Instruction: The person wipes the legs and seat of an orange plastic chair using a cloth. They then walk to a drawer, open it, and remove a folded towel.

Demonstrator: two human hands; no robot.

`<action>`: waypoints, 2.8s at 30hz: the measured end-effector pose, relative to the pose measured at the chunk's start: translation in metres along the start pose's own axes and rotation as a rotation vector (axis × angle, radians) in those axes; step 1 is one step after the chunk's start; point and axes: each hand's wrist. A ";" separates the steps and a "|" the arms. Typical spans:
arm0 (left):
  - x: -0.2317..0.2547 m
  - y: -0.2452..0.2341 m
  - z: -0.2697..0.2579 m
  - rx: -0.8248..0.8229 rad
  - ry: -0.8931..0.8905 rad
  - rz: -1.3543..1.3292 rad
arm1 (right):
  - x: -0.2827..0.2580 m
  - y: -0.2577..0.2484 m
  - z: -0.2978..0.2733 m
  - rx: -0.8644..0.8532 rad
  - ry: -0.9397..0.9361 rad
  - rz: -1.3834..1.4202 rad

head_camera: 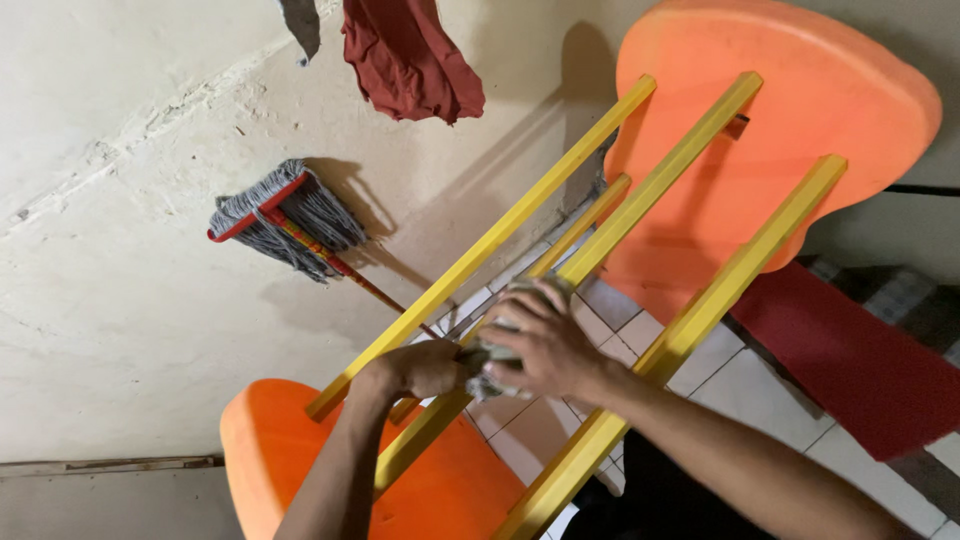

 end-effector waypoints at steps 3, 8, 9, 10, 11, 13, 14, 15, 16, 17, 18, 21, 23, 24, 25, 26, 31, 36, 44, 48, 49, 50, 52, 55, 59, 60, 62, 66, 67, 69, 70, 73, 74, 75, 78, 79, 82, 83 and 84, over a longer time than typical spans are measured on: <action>0.021 0.005 -0.007 -0.041 -0.004 0.162 | 0.055 -0.011 -0.004 0.035 0.044 -0.104; 0.038 0.035 0.026 0.437 -0.007 0.142 | 0.129 -0.050 -0.017 0.138 0.197 -0.133; 0.039 0.038 0.034 0.469 -0.019 0.093 | 0.126 -0.047 -0.014 0.130 0.200 -0.166; 0.040 0.040 0.042 0.500 -0.031 0.043 | 0.117 -0.040 -0.009 0.122 0.202 -0.200; 0.042 0.041 0.048 0.527 -0.040 -0.007 | 0.107 -0.034 -0.008 0.111 0.209 -0.234; 0.042 0.043 0.052 0.592 -0.058 0.011 | 0.074 -0.019 -0.010 0.104 0.148 -0.175; 0.043 0.043 0.053 0.624 -0.068 0.020 | 0.056 -0.011 -0.013 0.084 0.121 -0.158; 0.044 0.043 0.052 0.606 -0.111 0.059 | 0.039 -0.004 -0.016 0.065 0.094 -0.141; 0.046 0.043 0.050 0.588 -0.155 0.098 | 0.033 -0.001 -0.018 0.046 0.066 -0.123; 0.048 0.044 0.048 0.570 -0.199 0.136 | 0.038 -0.003 -0.017 0.016 0.070 -0.151; 0.051 0.044 0.047 0.593 -0.197 0.123 | 0.050 -0.006 -0.015 -0.015 0.073 -0.179; 0.056 0.041 0.041 0.621 -0.204 0.112 | 0.102 -0.023 -0.014 0.032 0.089 -0.197; 0.058 0.040 0.039 0.573 -0.219 0.124 | 0.136 -0.040 -0.021 0.071 0.134 -0.186; 0.059 0.040 0.039 0.585 -0.218 0.131 | 0.150 -0.048 -0.024 0.074 0.173 -0.180; 0.058 0.040 0.039 0.598 -0.219 0.141 | 0.156 -0.052 -0.025 0.078 0.212 -0.174; 0.058 0.041 0.039 0.612 -0.219 0.150 | 0.155 -0.050 -0.023 0.082 0.228 -0.211; 0.061 0.038 0.036 0.545 -0.249 0.163 | 0.083 -0.011 -0.015 -0.015 0.160 -0.161; 0.060 0.041 0.035 0.534 -0.258 0.172 | 0.084 -0.016 -0.018 -0.025 0.058 -0.146; 0.057 0.040 0.047 0.545 -0.275 0.186 | 0.172 -0.065 -0.020 0.185 0.245 -0.205; 0.060 0.039 0.041 0.574 -0.252 0.148 | 0.106 -0.023 -0.016 0.071 0.181 -0.181; 0.060 0.040 0.041 0.563 -0.252 0.139 | 0.084 -0.012 -0.020 0.009 0.191 -0.157; 0.058 0.041 0.042 0.552 -0.252 0.131 | 0.069 -0.007 -0.023 -0.052 0.202 -0.133; 0.056 0.043 0.046 0.623 -0.219 0.122 | 0.076 -0.014 -0.023 -0.062 0.146 -0.156; 0.052 0.045 0.052 0.687 -0.192 0.119 | 0.123 -0.034 -0.018 0.023 0.152 -0.023; 0.051 0.045 0.055 0.669 -0.193 0.126 | 0.181 -0.070 -0.023 0.167 0.256 -0.177; 0.051 0.046 0.055 0.675 -0.187 0.116 | 0.183 -0.072 -0.024 0.205 0.265 -0.187; 0.051 0.045 0.056 0.694 -0.172 0.096 | 0.169 -0.062 -0.018 0.171 0.274 -0.155; 0.045 0.047 0.059 0.716 -0.177 0.125 | 0.088 -0.023 -0.020 0.110 0.213 -0.150; 0.044 0.047 0.062 0.721 -0.179 0.131 | 0.070 -0.018 -0.024 0.098 0.220 -0.091; 0.042 0.049 0.065 0.731 -0.169 0.132 | 0.060 -0.019 -0.029 0.073 0.164 -0.090; 0.041 0.050 0.064 0.736 -0.157 0.127 | 0.061 -0.020 -0.031 0.063 0.135 -0.090; 0.041 0.049 0.064 0.702 -0.179 0.153 | 0.114 -0.040 -0.029 0.160 0.098 -0.138; 0.041 0.049 0.064 0.684 -0.195 0.169 | 0.135 -0.049 -0.030 0.186 0.113 -0.129; 0.041 0.049 0.065 0.693 -0.191 0.167 | 0.158 -0.059 -0.030 0.213 0.125 -0.120; 0.041 0.049 0.064 0.716 -0.184 0.166 | 0.213 -0.086 -0.028 0.261 0.232 -0.177; 0.042 0.048 0.064 0.720 -0.186 0.167 | 0.220 -0.090 -0.027 0.283 0.240 -0.177; 0.046 0.047 0.062 0.725 -0.216 0.116 | 0.207 -0.085 -0.023 0.227 0.239 -0.110; 0.049 0.046 0.062 0.726 -0.234 0.090 | 0.191 -0.078 -0.023 0.189 0.233 -0.075; 0.054 0.043 0.066 0.745 -0.232 0.088 | 0.172 -0.070 -0.025 0.200 0.152 -0.073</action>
Point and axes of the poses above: each hand's wrist, its own z-axis towards the middle knuckle, its own y-axis out of the palm, x = y × z, and after that the axes turned 11 degrees about -x, right-handed
